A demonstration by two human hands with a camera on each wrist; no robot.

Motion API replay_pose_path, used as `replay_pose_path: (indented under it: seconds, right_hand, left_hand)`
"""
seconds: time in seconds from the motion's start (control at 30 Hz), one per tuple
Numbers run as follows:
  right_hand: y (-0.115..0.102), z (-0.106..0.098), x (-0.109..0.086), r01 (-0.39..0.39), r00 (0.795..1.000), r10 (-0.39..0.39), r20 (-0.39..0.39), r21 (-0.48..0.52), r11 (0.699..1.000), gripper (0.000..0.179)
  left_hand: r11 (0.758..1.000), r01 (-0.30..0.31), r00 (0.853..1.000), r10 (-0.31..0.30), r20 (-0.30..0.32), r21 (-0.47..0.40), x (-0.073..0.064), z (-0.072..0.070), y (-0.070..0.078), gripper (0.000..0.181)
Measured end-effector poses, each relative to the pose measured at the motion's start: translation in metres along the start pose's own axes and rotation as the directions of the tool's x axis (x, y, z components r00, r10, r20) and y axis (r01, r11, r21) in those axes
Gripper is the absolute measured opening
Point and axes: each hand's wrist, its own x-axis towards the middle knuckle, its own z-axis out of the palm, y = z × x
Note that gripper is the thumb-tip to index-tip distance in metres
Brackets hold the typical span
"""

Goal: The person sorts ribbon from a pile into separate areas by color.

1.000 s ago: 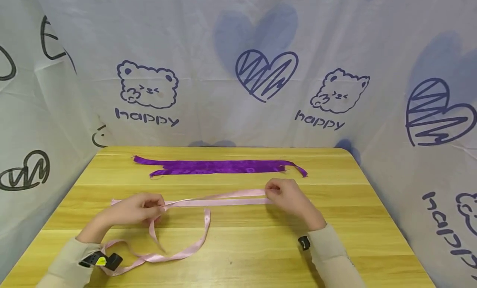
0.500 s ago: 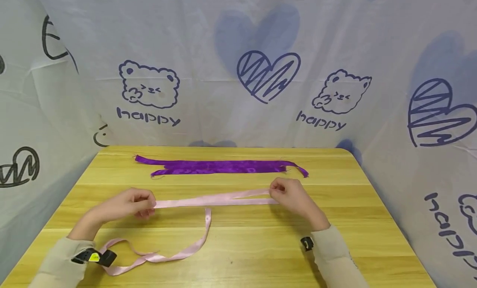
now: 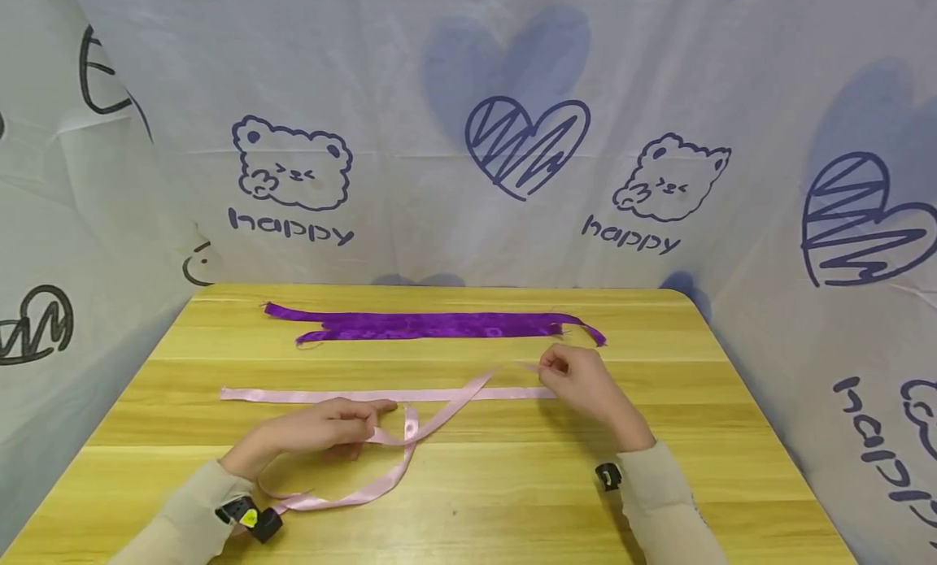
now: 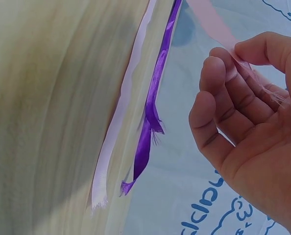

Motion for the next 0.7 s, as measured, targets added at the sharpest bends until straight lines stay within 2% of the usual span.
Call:
replay_pose_path:
  seconds: [0.1, 0.17, 0.27, 0.37, 0.43, 0.53, 0.7]
  right_hand:
    - [0.002, 0.001, 0.000, -0.003, 1.000, 0.003, 0.006, 0.001, 1.000, 0.005]
    - [0.003, 0.003, 0.000, -0.001, 1.000, 0.001, 0.009, 0.000, 1.000, 0.005]
    - [0.004, 0.004, 0.000, 0.002, 1.000, -0.002, 0.012, -0.001, 1.000, 0.003]
    - [0.004, 0.004, 0.000, 0.005, 1.000, -0.005, 0.006, -0.005, 1.000, 0.003]
    - [0.004, 0.003, 0.000, 0.006, 1.000, -0.006, 0.001, -0.003, 1.000, 0.003]
    - [0.004, 0.001, -0.001, 0.001, 1.000, -0.001, 0.002, 0.007, 1.000, 0.003]
    - [0.006, -0.002, -0.003, -0.003, 1.000, 0.003, -0.002, 0.001, 1.000, 0.004]
  left_hand:
    - [0.999, 0.009, 1.000, -0.010, 0.026, 0.053, 0.008, 0.014, 0.010, 0.031]
    - [0.997, 0.003, 0.998, -0.008, 0.070, 0.076, 0.011, 0.023, 0.015, 0.029]
    - [0.999, -0.013, 0.986, 0.005, 0.166, 0.045, 0.012, 0.033, 0.020, 0.030]
    - [1.000, -0.023, 0.973, 0.024, 0.229, -0.006, 0.011, 0.034, 0.022, 0.031]
    - [0.999, -0.037, 0.976, 0.036, 0.213, 0.000, 0.007, 0.028, 0.020, 0.030]
    - [0.998, -0.058, 0.989, 0.052, 0.140, 0.038, -0.002, 0.009, 0.015, 0.026]
    - [0.998, -0.059, 0.997, 0.058, 0.044, 0.028, -0.030, -0.027, 0.004, 0.026]
